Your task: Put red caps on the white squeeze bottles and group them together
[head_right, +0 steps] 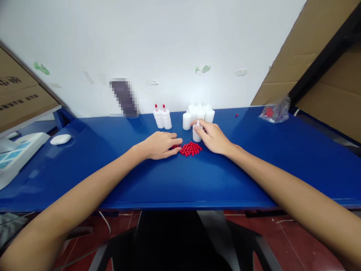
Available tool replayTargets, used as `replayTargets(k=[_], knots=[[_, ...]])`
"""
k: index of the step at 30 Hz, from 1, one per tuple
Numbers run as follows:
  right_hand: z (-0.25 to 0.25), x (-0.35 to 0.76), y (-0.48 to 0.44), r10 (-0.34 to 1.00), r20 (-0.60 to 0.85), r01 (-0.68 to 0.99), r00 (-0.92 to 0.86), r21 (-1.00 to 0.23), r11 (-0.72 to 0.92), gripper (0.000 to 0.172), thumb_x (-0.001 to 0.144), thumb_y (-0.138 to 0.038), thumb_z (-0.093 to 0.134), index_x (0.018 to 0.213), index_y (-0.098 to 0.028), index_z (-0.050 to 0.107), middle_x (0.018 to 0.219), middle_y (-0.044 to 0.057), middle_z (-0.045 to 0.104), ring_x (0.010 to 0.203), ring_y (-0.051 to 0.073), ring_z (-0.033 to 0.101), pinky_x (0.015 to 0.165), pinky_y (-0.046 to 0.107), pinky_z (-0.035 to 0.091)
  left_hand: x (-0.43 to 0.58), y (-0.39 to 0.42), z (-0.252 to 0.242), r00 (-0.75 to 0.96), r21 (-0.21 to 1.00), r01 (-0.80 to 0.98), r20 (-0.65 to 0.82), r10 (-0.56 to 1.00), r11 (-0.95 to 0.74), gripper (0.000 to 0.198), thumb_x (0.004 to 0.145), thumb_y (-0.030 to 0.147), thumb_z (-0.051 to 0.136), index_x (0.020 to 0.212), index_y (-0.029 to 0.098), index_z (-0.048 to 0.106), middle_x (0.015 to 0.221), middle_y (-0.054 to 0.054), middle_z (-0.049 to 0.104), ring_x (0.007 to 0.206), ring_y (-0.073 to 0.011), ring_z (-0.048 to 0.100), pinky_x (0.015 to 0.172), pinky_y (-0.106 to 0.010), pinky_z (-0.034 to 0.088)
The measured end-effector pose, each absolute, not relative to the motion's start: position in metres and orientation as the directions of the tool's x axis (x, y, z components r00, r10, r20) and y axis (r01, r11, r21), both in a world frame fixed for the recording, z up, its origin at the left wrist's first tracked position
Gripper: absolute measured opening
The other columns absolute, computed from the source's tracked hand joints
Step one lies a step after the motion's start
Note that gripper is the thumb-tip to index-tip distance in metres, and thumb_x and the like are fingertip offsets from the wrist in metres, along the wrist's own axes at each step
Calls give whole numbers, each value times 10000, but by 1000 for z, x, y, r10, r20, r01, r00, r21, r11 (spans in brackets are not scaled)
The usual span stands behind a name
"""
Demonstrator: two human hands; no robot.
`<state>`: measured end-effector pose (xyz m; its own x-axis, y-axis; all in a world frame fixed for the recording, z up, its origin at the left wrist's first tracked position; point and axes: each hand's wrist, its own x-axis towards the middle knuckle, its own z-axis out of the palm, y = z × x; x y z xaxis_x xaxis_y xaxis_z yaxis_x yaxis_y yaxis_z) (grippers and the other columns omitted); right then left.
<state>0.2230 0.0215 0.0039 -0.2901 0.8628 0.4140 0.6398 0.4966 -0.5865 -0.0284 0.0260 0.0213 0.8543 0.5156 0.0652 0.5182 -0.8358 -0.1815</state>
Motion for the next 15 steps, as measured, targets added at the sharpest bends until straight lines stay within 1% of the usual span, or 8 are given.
replayTargets(k=[4, 9, 15], knots=[[4, 223, 21, 861, 418, 642, -289, -583, 498, 434, 1042, -503, 412, 1199, -221, 702, 1045, 66, 780, 958, 278, 716, 822, 377, 520, -29, 27, 21, 866, -183, 499, 77, 494, -847, 324, 1064, 398, 352, 1051, 220, 622, 892, -48, 625, 752, -187, 625, 539, -311, 257], [3, 223, 21, 862, 415, 637, -293, -587, 499, 426, 1045, -494, 410, 1198, -218, 697, 1046, 68, 778, 941, 272, 719, 815, 371, 514, -30, 28, 20, 868, -170, 497, 93, 488, -851, 311, 1042, 375, 384, 968, 204, 632, 864, -46, 619, 711, -176, 610, 538, -310, 265], [2, 224, 23, 861, 418, 645, -288, -580, 497, 429, 1042, -488, 415, 1190, -197, 694, 1059, 76, 775, 944, 271, 716, 795, 355, 505, -30, 26, 19, 846, -157, 532, 105, 522, -832, 316, 1016, 410, 420, 953, 193, 642, 886, -55, 655, 714, -189, 622, 544, -306, 295]])
